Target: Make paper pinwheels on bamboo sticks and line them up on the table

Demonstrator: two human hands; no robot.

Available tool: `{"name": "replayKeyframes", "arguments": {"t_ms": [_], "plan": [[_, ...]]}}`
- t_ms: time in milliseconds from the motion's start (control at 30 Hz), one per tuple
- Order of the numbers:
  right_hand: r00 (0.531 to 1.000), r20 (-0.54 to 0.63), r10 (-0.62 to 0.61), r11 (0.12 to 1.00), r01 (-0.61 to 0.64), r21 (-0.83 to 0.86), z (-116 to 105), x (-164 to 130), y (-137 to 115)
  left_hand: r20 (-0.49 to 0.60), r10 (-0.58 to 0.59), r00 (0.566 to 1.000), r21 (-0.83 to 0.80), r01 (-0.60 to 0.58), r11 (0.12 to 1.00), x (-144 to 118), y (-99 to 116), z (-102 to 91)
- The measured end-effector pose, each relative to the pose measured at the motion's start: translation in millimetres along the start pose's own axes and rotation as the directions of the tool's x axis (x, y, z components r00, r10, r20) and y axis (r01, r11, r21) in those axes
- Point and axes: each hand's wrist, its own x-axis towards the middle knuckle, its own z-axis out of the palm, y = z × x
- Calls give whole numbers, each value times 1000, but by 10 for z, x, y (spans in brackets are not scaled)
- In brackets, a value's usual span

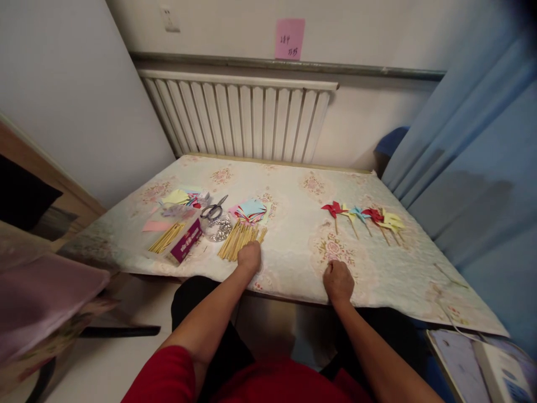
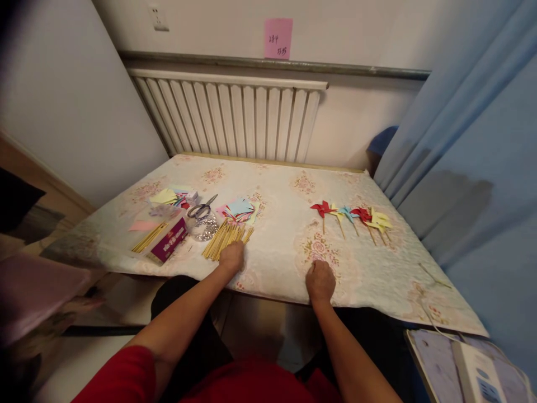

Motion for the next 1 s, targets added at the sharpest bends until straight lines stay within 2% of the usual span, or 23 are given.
{"name": "replayKeyframes", "arguments": {"t_ms": [567,667,733,833,1000], "plan": [[1000,-12,12,1000,-12,-12,-6,4,-5,-13,-48,999,-48,47,998,-74,-65,-78],[1000,-6,13,1000,-13,-10,-11,5,-3,-7,-87,996,-176,84,981,-81,-105,-83],[1000,-3,16,1000,-16,-20,-14,6,-3,26,-142,990,-421,140,896,-90,-120,-86],[1000,-10,10,999,-10,-32,-15,7,-4,134,-172,976,-723,215,656,-138,-90,-80],[1000,-15,16,999,-16,-33,-16,11,-9,266,-45,963,-865,259,431,-324,60,-85]]}}
